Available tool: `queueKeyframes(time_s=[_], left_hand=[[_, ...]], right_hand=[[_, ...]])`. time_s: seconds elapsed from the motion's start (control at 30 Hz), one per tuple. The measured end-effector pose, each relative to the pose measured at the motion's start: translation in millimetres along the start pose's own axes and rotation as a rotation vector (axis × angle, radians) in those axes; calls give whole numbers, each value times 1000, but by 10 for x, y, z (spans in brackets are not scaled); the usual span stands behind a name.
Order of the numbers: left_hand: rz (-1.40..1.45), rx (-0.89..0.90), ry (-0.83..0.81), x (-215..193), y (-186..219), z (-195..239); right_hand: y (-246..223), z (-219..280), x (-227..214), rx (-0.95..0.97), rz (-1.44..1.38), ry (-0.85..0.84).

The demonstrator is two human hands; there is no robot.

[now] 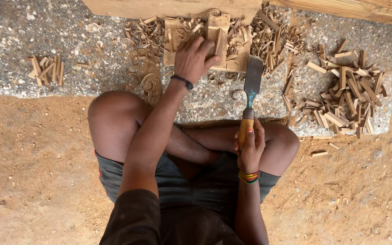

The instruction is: The person sits cross-legged on the ground and uses a chisel to carve a small wooden block. They repeatedly strike the chisel with their hand to remove wood shavings, occasionally clearing the debris from the work area.

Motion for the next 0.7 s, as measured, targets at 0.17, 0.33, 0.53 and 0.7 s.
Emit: queueKeyframes(time_s=[0.17, 0.33, 0.53, 0.7], left_hand=[[52, 99, 33, -71, 91, -36], [-9, 148, -42, -18, 95, -22], [64, 184, -29, -2, 168, 6], [89, 105, -86, 122, 36, -22]], right_hand=[[-44, 61, 16, 10, 18, -21], [-49, 87, 38, 20, 22, -21], [-54, 74, 58, 28, 66, -23], [-28, 57, 54, 15, 65, -25]])
Point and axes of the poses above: each hand's wrist, its own z-axis away from the middle knuckle, its own x-axis out of the palm, y = z × x, the point moved 3 cm from there along -z, towards the middle knuckle, and after that the axes turned 5 degrees about -z, right-handed, at the moved point
